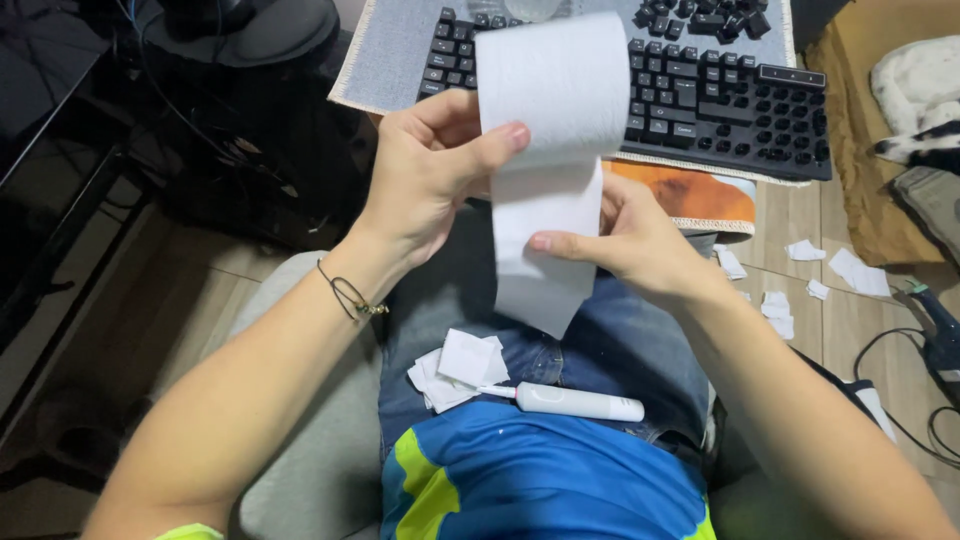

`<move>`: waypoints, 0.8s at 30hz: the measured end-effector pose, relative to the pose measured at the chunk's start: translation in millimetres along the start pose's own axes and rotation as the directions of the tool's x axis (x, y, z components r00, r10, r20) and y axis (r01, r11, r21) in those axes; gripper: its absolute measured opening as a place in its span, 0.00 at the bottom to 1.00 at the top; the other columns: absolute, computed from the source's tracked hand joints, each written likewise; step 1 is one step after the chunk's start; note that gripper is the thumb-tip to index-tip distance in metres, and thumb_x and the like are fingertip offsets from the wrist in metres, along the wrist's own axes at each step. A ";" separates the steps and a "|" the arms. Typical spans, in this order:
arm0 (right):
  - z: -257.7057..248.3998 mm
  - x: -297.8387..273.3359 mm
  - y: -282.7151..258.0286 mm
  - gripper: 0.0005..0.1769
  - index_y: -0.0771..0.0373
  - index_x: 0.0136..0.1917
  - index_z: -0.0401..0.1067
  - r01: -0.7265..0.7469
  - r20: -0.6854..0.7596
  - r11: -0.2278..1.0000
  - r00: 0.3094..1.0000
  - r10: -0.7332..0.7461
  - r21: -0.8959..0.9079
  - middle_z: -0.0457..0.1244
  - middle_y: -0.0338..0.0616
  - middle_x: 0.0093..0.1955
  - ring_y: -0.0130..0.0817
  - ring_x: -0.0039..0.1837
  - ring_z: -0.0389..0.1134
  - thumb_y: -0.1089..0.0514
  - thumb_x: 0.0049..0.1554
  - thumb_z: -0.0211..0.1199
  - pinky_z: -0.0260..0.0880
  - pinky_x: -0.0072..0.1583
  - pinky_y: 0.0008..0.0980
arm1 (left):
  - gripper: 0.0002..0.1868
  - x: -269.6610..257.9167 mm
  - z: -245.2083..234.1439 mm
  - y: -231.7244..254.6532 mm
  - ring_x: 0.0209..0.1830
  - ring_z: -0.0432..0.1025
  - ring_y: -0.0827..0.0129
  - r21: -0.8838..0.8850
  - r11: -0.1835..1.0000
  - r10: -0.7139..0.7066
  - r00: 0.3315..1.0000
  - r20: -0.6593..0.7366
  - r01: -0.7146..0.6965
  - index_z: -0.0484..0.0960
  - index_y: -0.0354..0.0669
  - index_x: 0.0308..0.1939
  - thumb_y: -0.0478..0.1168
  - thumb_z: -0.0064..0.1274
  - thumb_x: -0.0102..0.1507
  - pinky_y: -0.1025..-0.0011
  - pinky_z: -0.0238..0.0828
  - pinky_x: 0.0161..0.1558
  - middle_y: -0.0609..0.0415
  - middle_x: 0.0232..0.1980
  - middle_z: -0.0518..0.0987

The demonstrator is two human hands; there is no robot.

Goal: Cleaning mechanical keyboard keycaps using an electric toothbrush and tissue paper.

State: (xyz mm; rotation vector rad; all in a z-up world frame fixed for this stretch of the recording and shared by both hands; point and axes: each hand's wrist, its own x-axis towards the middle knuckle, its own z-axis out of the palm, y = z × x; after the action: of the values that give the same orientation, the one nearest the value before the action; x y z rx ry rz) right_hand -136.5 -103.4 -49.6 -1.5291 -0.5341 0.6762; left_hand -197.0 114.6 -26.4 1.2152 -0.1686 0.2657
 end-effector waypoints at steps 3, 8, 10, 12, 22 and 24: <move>9.7 0.4 4.6 0.25 0.73 0.61 0.69 0.023 -0.092 1.000 0.996 -0.022 0.011 0.72 0.52 0.48 0.32 0.44 0.73 0.69 0.50 0.70 0.75 0.46 0.24 | 0.17 1.9 -3.4 -5.7 0.39 0.81 0.65 0.048 0.998 0.032 0.998 -0.050 -0.030 0.83 0.33 0.48 0.39 0.65 0.59 0.70 0.86 0.40 0.44 0.44 0.85; 13.1 1.2 16.7 0.10 0.72 0.47 0.79 -0.036 -0.135 0.998 0.991 0.028 -0.058 0.72 0.49 0.39 0.28 0.37 0.70 0.63 0.52 0.72 0.69 0.39 0.22 | 0.13 4.0 -7.1 -8.4 0.39 0.81 0.68 0.076 0.994 0.081 0.995 -0.062 -0.076 0.84 0.35 0.46 0.36 0.65 0.60 0.74 0.84 0.42 0.46 0.43 0.86; 0.6 1.3 24.4 0.09 0.73 0.46 0.80 0.000 -0.104 0.999 0.995 -0.004 -0.040 0.72 0.48 0.38 0.28 0.36 0.70 0.64 0.52 0.72 0.69 0.38 0.22 | 0.12 2.9 -5.1 -7.7 0.35 0.81 0.70 0.088 0.992 0.097 0.994 -0.057 -0.092 0.84 0.35 0.46 0.37 0.64 0.61 0.75 0.84 0.36 0.46 0.42 0.86; -23.0 2.3 37.5 0.06 0.66 0.46 0.82 0.294 0.193 0.943 0.946 -0.262 -0.158 0.69 0.37 0.40 0.22 0.41 0.64 0.67 0.54 0.68 0.65 0.44 0.22 | 0.09 1.8 -2.1 -7.4 0.39 0.79 0.75 0.046 0.990 0.137 0.989 -0.059 -0.134 0.85 0.35 0.46 0.31 0.63 0.62 0.82 0.78 0.47 0.50 0.42 0.86; -38.2 -5.2 -8.6 0.06 0.61 0.41 0.80 0.194 -0.121 0.956 0.967 -0.224 -0.219 0.71 0.41 0.33 0.26 0.37 0.71 0.60 0.53 0.75 0.71 0.39 0.28 | 0.13 12.5 -30.0 31.6 0.28 0.65 0.90 0.495 0.868 0.069 0.997 -0.028 -0.046 0.88 0.44 0.43 0.35 0.71 0.55 0.91 0.70 0.30 0.62 0.30 0.82; -47.7 -3.3 -6.0 0.11 0.74 0.53 0.76 0.097 -0.248 0.995 0.965 -0.092 0.010 0.70 0.51 0.46 0.33 0.42 0.69 0.67 0.56 0.66 0.70 0.43 0.27 | 0.15 13.0 -39.9 46.7 0.18 0.61 0.79 0.829 0.481 0.296 0.943 0.152 -0.285 0.89 0.32 0.40 0.35 0.68 0.51 0.81 0.59 0.20 0.59 0.23 0.77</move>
State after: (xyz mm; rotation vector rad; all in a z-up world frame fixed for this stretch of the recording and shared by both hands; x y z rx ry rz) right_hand -105.3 -139.5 -42.9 -1.5306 -0.4060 0.4092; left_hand -198.7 168.6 5.6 2.1833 -0.2510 0.7194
